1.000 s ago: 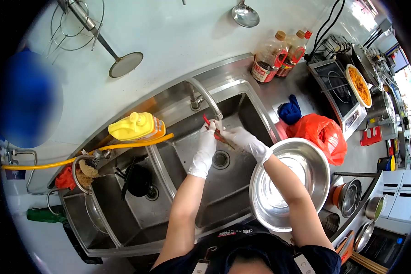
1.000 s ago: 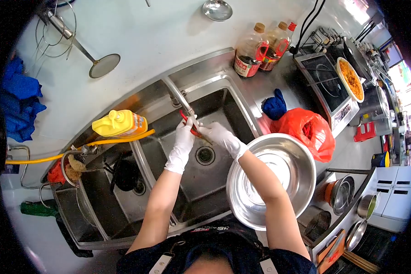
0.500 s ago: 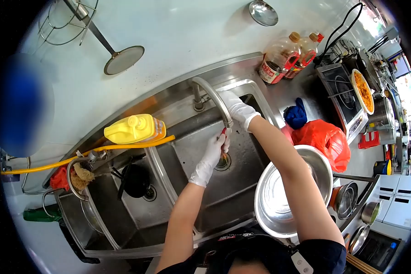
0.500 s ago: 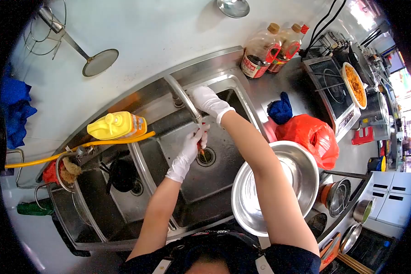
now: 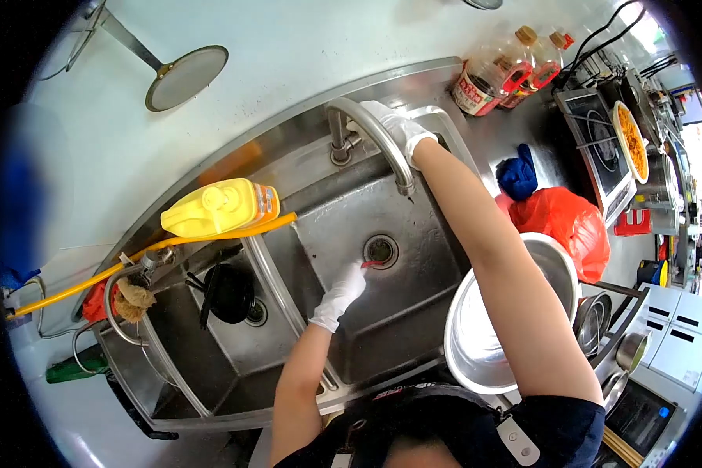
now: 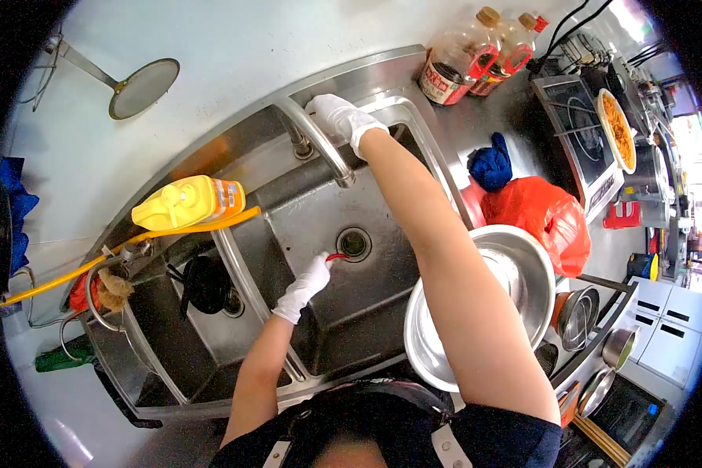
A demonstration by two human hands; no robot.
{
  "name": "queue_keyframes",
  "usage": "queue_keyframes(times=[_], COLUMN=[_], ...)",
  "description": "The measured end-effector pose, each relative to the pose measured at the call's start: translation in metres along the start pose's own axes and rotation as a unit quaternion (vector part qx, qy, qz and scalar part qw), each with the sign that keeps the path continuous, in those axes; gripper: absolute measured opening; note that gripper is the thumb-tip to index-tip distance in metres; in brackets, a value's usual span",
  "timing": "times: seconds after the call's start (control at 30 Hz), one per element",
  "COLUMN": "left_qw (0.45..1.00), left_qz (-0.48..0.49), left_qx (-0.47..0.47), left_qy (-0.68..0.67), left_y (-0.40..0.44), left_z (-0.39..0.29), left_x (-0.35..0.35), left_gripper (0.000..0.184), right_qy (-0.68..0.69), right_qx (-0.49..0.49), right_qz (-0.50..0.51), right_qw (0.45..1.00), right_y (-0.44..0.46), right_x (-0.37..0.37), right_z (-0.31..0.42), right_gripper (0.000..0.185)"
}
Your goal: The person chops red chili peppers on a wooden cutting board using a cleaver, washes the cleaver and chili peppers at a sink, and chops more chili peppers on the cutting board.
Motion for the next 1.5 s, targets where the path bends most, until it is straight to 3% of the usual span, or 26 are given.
queue_keyframes(times=[0.13, 0.2, 0.23, 0.37, 0.4, 0.43, 0.47, 0.5, 0.53, 0.57, 0.6, 0.63, 0.67, 0.7, 0.73, 0.77, 0.83, 0.97, 1.03, 1.1, 1.13, 1.2, 1.3, 1.33, 1.37, 1.5], left_qw=[0.989, 0.987, 0.988, 0.773, 0.684, 0.633, 0.576, 0.743, 0.872, 0.955, 0.993, 0.954, 0.976, 0.934, 0.905, 0.929, 0.944, 0.959, 0.955, 0.913, 0.899, 0.905, 0.947, 0.963, 0.905, 0.92], left_qz=[-0.001, -0.021, 0.043, 0.082, 0.14, 0.178, 0.212, 0.193, 0.166, 0.126, 0.078, 0.035, -0.164, -0.234, -0.087, -0.041, -0.129, -0.213, -0.196, -0.331, -0.355, -0.319, -0.178, -0.122, -0.09, 0.078], left_qx=[0.015, -0.102, -0.127, -0.349, -0.4, -0.334, -0.261, -0.223, -0.182, -0.139, -0.092, -0.089, -0.123, -0.074, -0.08, -0.164, -0.122, -0.168, -0.122, -0.21, -0.232, -0.257, -0.24, -0.215, -0.405, -0.383], left_qy=[0.149, 0.119, -0.083, -0.523, -0.593, -0.675, -0.745, -0.601, -0.424, -0.228, -0.014, -0.285, -0.076, 0.259, 0.408, 0.329, 0.277, 0.082, -0.188, -0.116, -0.105, -0.117, -0.119, -0.106, -0.087, 0.022], left_y=[-0.04, -0.077, -0.105, -0.164, -0.146, -0.102, -0.066, -0.057, -0.05, -0.045, -0.046, -0.058, -0.05, -0.073, -0.058, -0.058, -0.084, -0.126, -0.135, -0.17, -0.193, -0.245, -0.293, -0.304, -0.3, -0.337], left_z=[-0.031, -0.067, -0.094, -0.147, -0.134, -0.108, -0.085, -0.073, -0.065, -0.063, -0.065, -0.07, -0.061, -0.081, -0.051, -0.036, -0.059, -0.061, -0.05, -0.093, -0.126, -0.206, -0.302, -0.332, -0.361, -0.462], left_x=[0.059, 0.104, 0.129, 0.181, 0.18, 0.157, 0.134, 0.116, 0.101, 0.087, 0.084, 0.106, 0.118, 0.118, 0.115, 0.118, 0.128, 0.158, 0.175, 0.163, 0.144, 0.091, 0.0, -0.035, -0.085, -0.271], left_gripper=[0.03, 0.028, 0.028, 0.035, 0.032, 0.029, 0.025, 0.023, 0.021, 0.019, 0.018, 0.022, 0.023, 0.023, 0.023, 0.024, 0.025, 0.018, 0.015, 0.026, 0.027, 0.033, 0.048, 0.054, 0.031, 0.031], right_qy=[-0.075, -0.083, -0.093, 0.142, 0.246, 0.452, 0.169, -0.124, -0.407, -0.481, -0.382, -0.279, 0.024, 0.067, -0.001, 0.012, -0.038, 0.113, 0.11, 0.12, 0.08, 0.118, 0.142, 0.144, 0.152, 0.094], right_qx=[0.01, 0.005, 0.024, 0.129, 0.175, 0.275, 0.218, 0.133, 0.026, 0.118, 0.149, 0.187, 0.164, 0.161, 0.168, 0.055, 0.207, 0.162, 0.109, 0.063, 0.14, -0.072, -0.171, -0.18, -0.198, -0.345], right_qz=[-0.069, -0.105, -0.097, -0.108, -0.098, -0.042, -0.065, -0.083, -0.095, -0.131, -0.16, -0.186, -0.188, -0.219, -0.288, -0.218, -0.346, -0.228, -0.229, -0.268, -0.329, -0.319, -0.351, -0.415, -0.462, -0.648], right_qw=[0.995, 0.991, 0.991, 0.975, 0.948, 0.847, 0.959, 0.98, 0.908, 0.859, 0.898, 0.923, 0.968, 0.96, 0.943, 0.974, 0.915, 0.953, 0.961, 0.954, 0.93, 0.938, 0.91, 0.88, 0.851, 0.673], right_y=[-0.024, -0.038, -0.066, -0.183, -0.207, -0.222, -0.223, -0.216, -0.217, -0.234, -0.257, -0.28, -0.3, -0.318, -0.344, -0.377, -0.435, -0.52, -0.565, -0.619, -0.662, -0.737, -0.813, -0.836, -0.869, -0.979], right_x=[-0.001, 0.005, 0.015, 0.039, 0.037, 0.025, 0.004, -0.024, -0.042, -0.055, -0.061, -0.068, -0.078, -0.083, -0.088, -0.09, -0.132, -0.202, -0.242, -0.286, -0.306, -0.371, -0.43, -0.451, -0.467, -0.529], right_z=[-0.016, -0.036, -0.033, -0.008, -0.007, -0.004, -0.005, -0.01, -0.021, -0.025, -0.022, -0.02, -0.016, -0.019, -0.012, -0.002, -0.017, -0.048, -0.079, -0.111, -0.117, -0.167, -0.214, -0.232, -0.24, -0.325], right_gripper=[0.042, 0.045, 0.047, 0.043, 0.045, 0.045, 0.041, 0.038, 0.035, 0.034, 0.033, 0.034, 0.035, 0.031, 0.031, 0.03, 0.033, 0.034, 0.035, 0.035, 0.037, 0.04, 0.043, 0.04, 0.04, 0.033])
Point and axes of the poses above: each hand's wrist, its own y-axis towards the middle knuckle, its own x-axis out of the back of the hand, z = x × y, the point moved 4 cm from there along y, towards the middle knuckle, and after that the axes turned 9 degrees about z, right-handed, at the moved point
